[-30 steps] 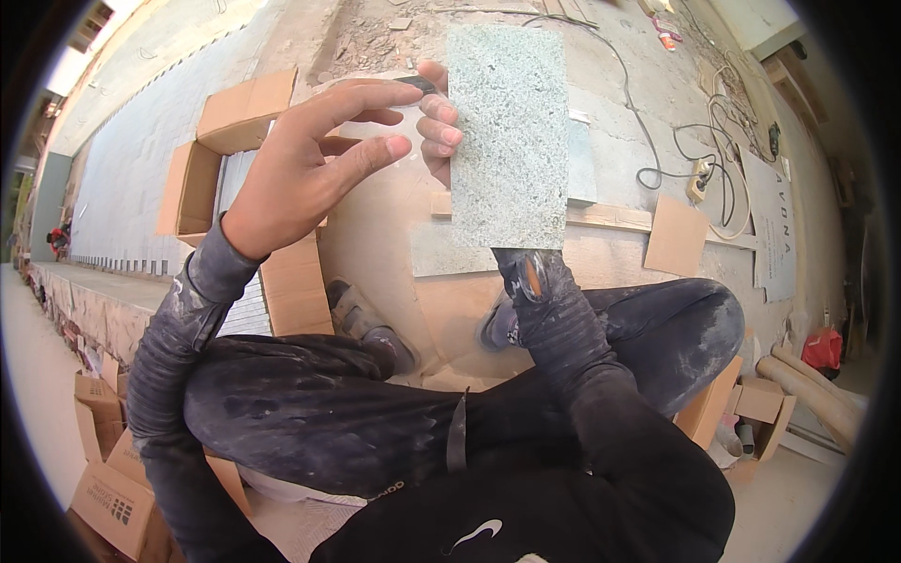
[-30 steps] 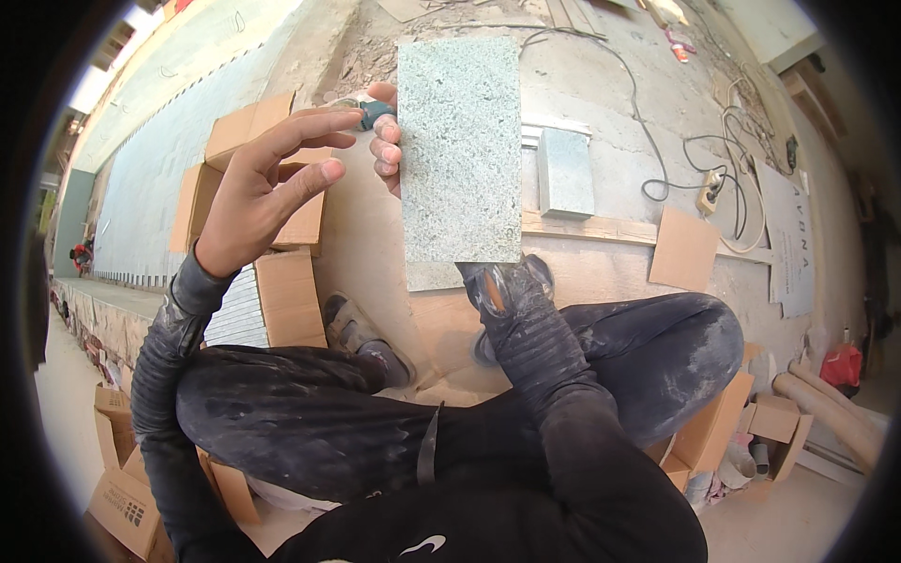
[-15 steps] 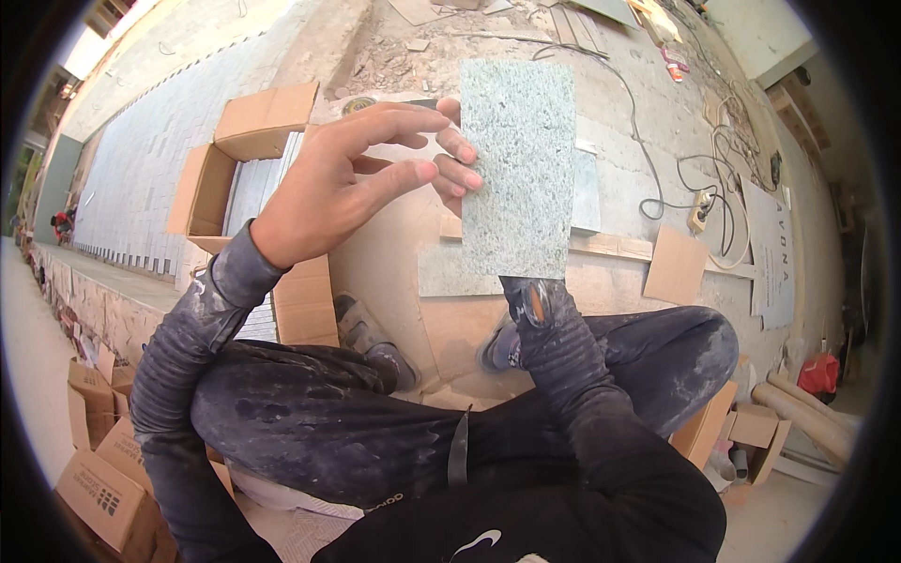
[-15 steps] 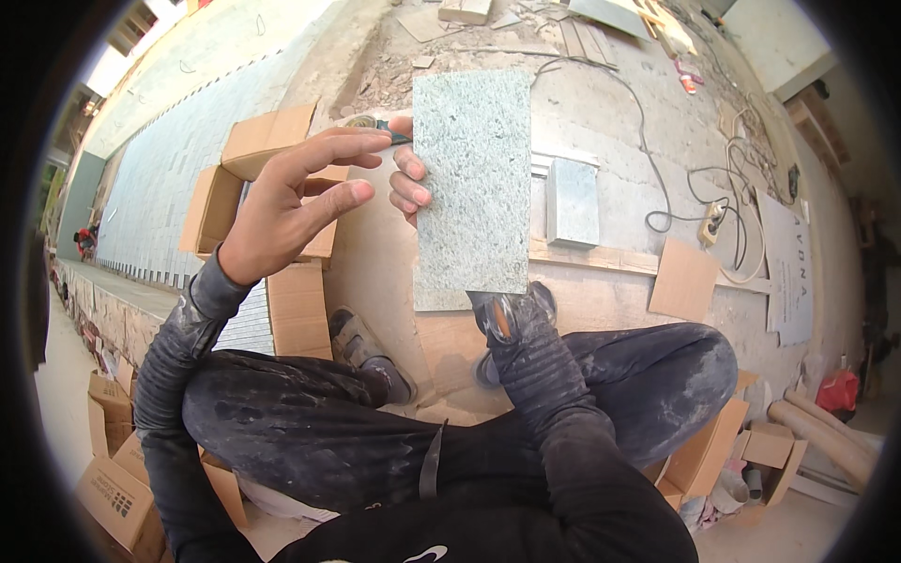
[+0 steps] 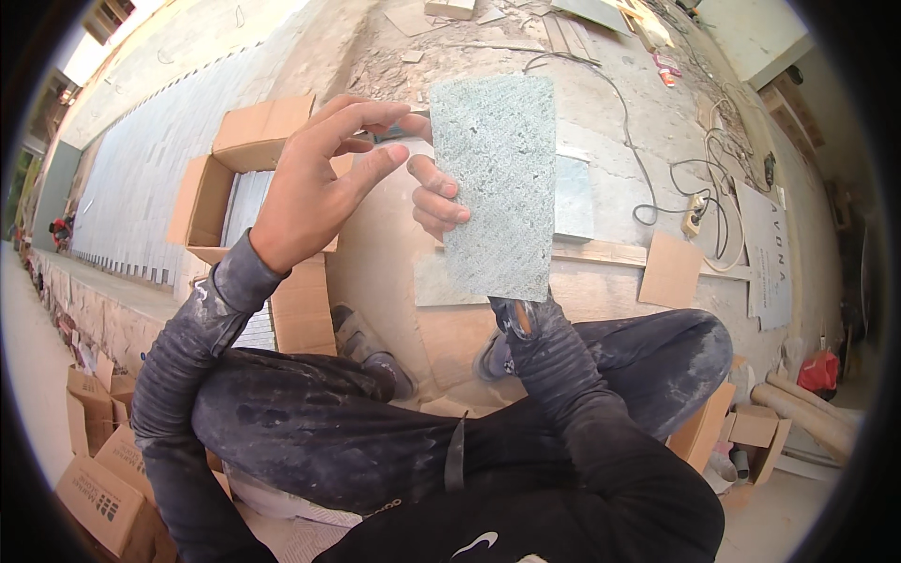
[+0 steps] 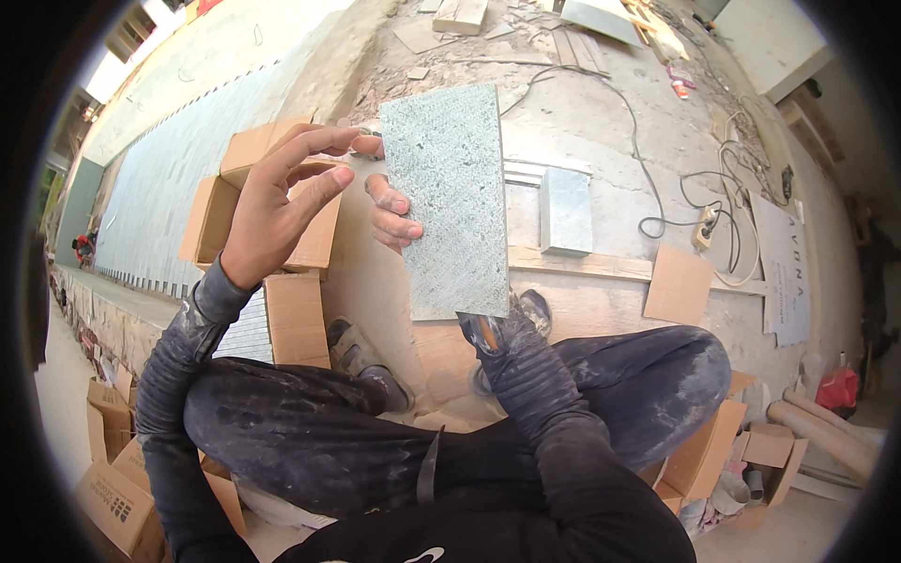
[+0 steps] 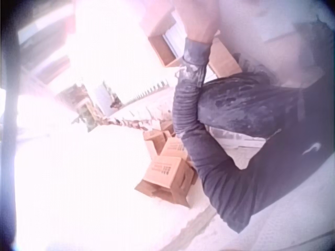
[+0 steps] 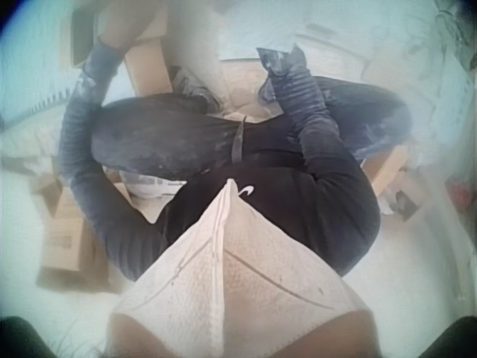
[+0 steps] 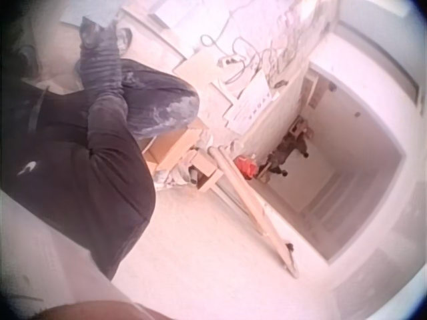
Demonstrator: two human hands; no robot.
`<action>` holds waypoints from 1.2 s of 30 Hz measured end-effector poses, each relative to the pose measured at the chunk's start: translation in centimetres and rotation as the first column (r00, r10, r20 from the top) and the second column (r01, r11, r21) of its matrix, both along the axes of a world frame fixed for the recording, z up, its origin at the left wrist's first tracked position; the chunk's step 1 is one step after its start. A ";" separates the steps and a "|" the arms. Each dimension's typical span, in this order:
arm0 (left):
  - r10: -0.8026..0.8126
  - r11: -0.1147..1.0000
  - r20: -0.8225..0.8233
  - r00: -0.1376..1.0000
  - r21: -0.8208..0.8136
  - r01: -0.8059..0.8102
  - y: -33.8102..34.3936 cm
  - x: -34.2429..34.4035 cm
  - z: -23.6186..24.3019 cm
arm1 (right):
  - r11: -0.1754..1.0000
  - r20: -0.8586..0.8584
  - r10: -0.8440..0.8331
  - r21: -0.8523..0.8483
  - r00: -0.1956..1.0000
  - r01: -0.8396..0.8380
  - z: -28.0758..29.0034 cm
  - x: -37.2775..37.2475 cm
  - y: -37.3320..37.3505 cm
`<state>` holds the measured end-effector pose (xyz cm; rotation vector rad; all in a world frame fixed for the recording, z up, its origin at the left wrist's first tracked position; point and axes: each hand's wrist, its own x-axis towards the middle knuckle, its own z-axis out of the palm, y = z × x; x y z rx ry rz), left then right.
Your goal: The person picks up and rotates several stone tiles by hand, turning them over to view both sides.
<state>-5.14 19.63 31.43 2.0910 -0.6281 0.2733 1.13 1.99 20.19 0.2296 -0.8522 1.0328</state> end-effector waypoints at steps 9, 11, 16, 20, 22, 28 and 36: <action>0.012 0.969 -0.113 0.993 -0.245 -0.040 0.3 -0.3 0.6 | 0.994 -0.080 0.095 -0.040 0.992 -0.099 2.5 -4.0 1.9; 0.007 0.976 -0.086 0.996 -0.218 -0.026 0.8 -0.1 0.9 | 0.991 -0.068 0.120 -0.045 0.990 -0.124 3.1 -4.4 2.3; 0.004 0.969 -0.066 0.998 -0.247 -0.020 1.1 -0.4 1.3 | 0.987 -0.080 0.141 -0.069 0.987 -0.147 3.4 -5.0 2.9; -0.010 0.972 -0.070 0.998 -0.236 -0.007 1.2 -0.6 1.5 | 0.991 -0.067 0.081 -0.099 0.994 -0.088 4.1 -5.4 2.9; -0.020 0.972 -0.057 0.998 -0.236 0.006 1.2 -0.6 1.5 | 0.992 -0.072 0.063 -0.104 0.995 -0.070 4.2 -5.6 2.9; -0.135 0.941 -0.178 0.975 -0.331 0.070 1.5 -0.7 1.8 | 0.988 -0.060 0.049 -0.143 0.997 -0.057 4.3 -5.7 2.8; -0.147 0.941 -0.208 0.967 -0.331 0.072 1.4 -0.7 1.7 | 0.990 -0.098 0.010 -0.139 0.995 -0.024 3.7 -6.0 2.5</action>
